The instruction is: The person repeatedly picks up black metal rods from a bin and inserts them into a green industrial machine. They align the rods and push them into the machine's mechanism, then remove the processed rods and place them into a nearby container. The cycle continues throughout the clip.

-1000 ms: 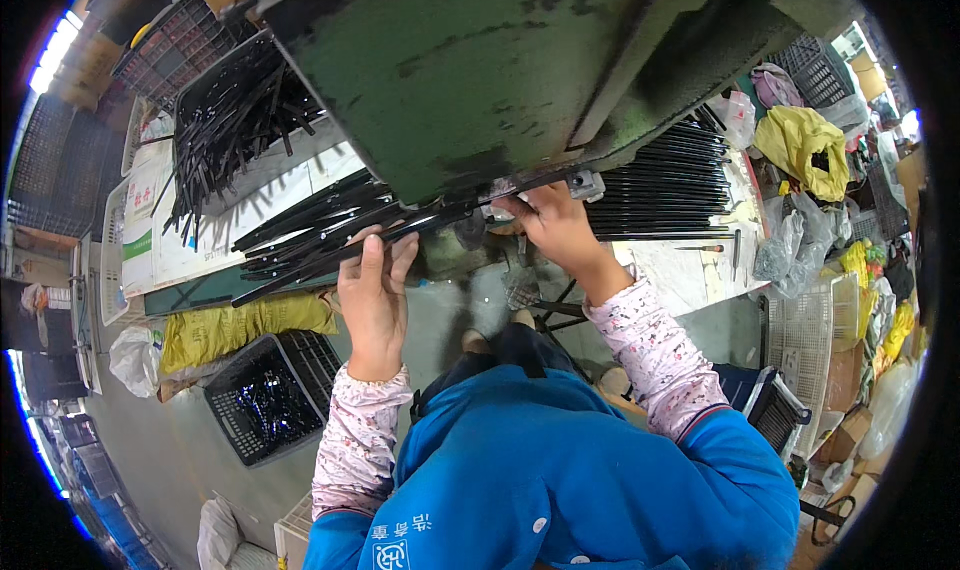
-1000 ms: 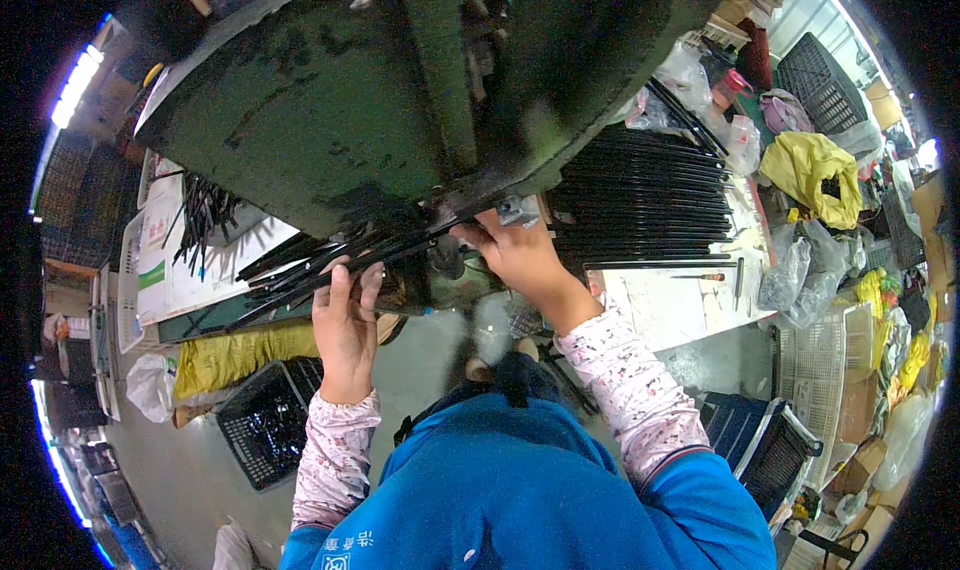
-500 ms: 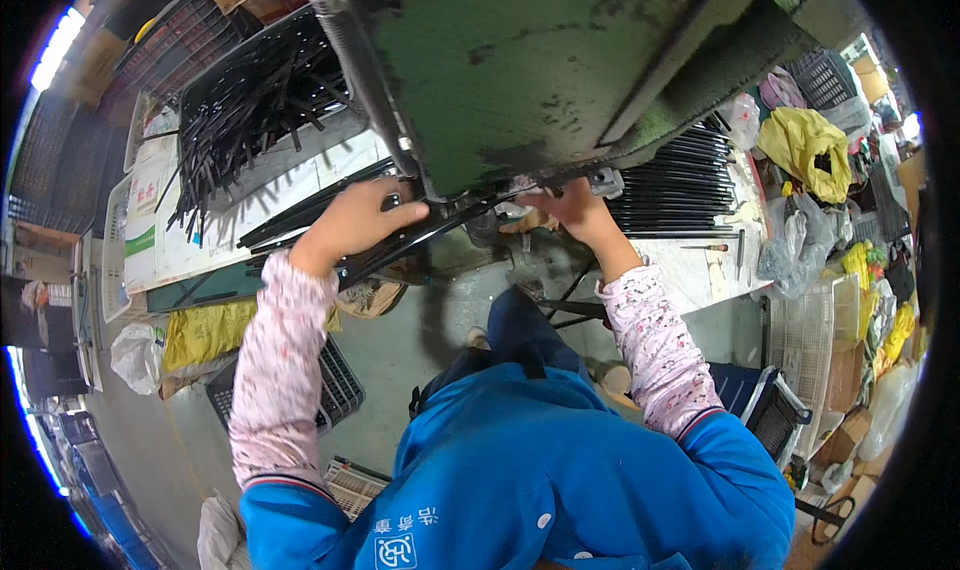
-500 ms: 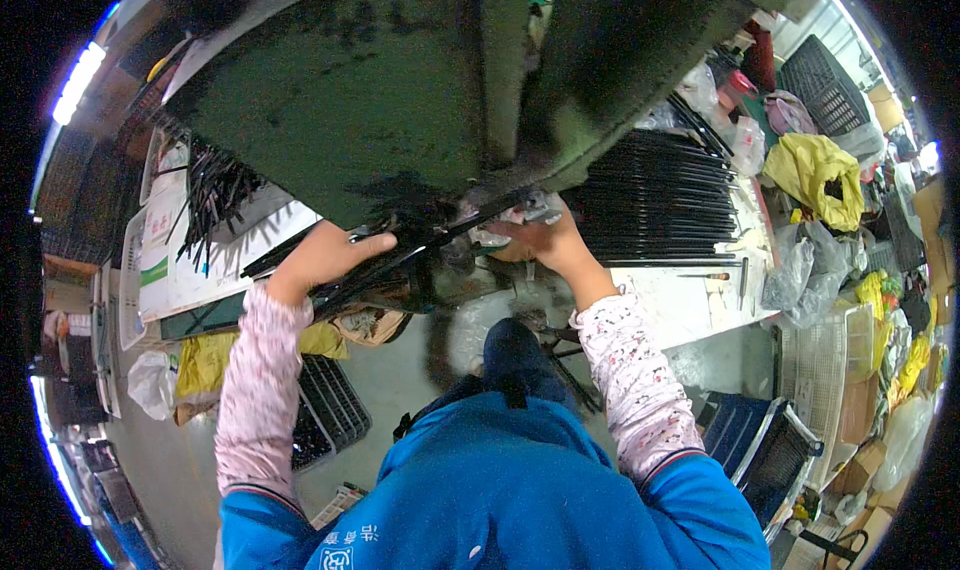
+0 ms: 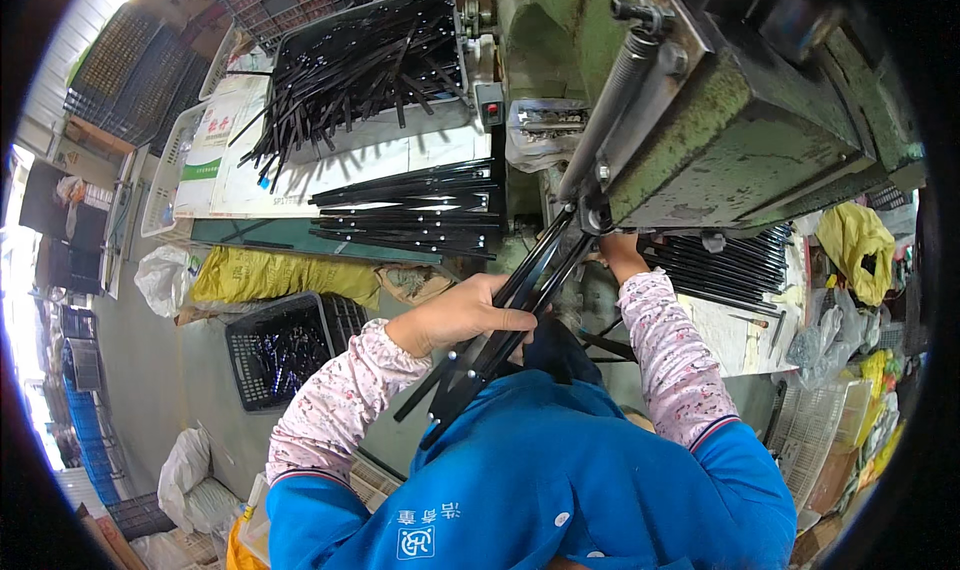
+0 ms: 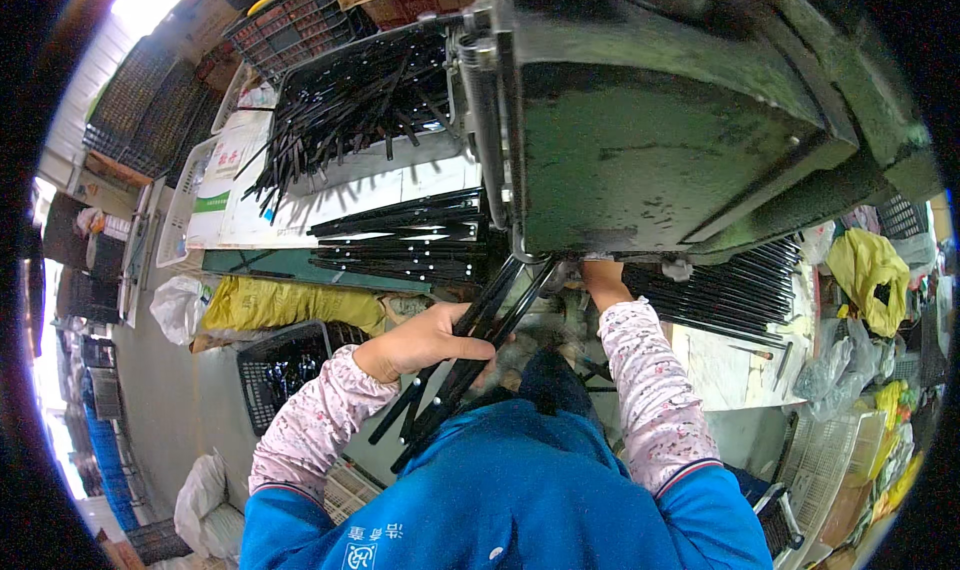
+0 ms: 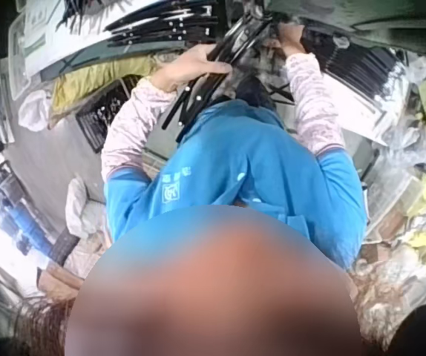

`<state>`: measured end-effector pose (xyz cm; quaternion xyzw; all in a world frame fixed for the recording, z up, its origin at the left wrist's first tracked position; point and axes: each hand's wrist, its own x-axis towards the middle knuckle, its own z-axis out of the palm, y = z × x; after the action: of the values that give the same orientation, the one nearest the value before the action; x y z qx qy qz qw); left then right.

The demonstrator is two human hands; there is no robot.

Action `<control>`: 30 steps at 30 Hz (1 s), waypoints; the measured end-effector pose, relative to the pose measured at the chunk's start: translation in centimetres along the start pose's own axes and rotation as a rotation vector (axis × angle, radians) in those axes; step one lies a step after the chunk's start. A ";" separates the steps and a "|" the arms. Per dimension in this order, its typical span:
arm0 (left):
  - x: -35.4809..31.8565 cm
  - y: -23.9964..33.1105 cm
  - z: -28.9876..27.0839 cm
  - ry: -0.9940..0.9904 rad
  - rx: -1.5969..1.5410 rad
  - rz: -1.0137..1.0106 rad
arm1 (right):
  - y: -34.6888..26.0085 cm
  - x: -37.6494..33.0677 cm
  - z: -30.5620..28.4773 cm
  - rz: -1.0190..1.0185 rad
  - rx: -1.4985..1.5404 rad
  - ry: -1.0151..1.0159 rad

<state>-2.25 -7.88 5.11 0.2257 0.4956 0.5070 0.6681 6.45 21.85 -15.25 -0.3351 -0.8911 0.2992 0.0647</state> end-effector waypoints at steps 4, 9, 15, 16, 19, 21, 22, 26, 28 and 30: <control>-0.1 -0.6 -0.6 0.291 -0.039 0.189 | -0.8 0.3 -0.6 -0.218 -0.378 0.117; 3.5 -0.5 0.3 0.690 -0.497 0.647 | 0.7 0.5 0.9 -0.326 -0.569 0.305; 7.9 1.7 1.2 0.654 -0.634 0.768 | 0.6 0.0 -0.6 -0.208 -0.271 0.222; 8.2 2.1 1.5 0.662 -0.640 0.766 | 0.9 0.0 -1.2 -0.164 -0.343 0.073; 9.4 2.4 0.8 0.659 -0.698 0.790 | -3.9 -2.3 -5.7 -0.122 -0.177 -0.111; 10.8 2.0 0.0 0.643 -0.706 0.804 | -6.9 -3.5 -7.1 0.007 0.428 0.053; 11.7 1.6 0.0 0.630 -0.703 0.804 | -4.1 -2.9 -6.0 -0.303 0.120 0.234; 13.4 0.3 0.9 0.692 -0.695 0.712 | 1.3 -3.5 -4.4 -0.281 0.263 0.200; 13.3 0.4 1.3 0.762 -0.661 0.729 | -1.4 -5.2 -6.5 -0.246 0.169 0.070; 13.0 0.6 1.8 0.802 -0.631 0.732 | -2.8 -6.5 -8.7 -0.185 0.270 -0.098</control>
<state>-1.02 4.43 0.69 -0.0351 0.4248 0.8701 0.2477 12.63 20.30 -5.99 -0.2249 -0.8719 0.4249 0.0927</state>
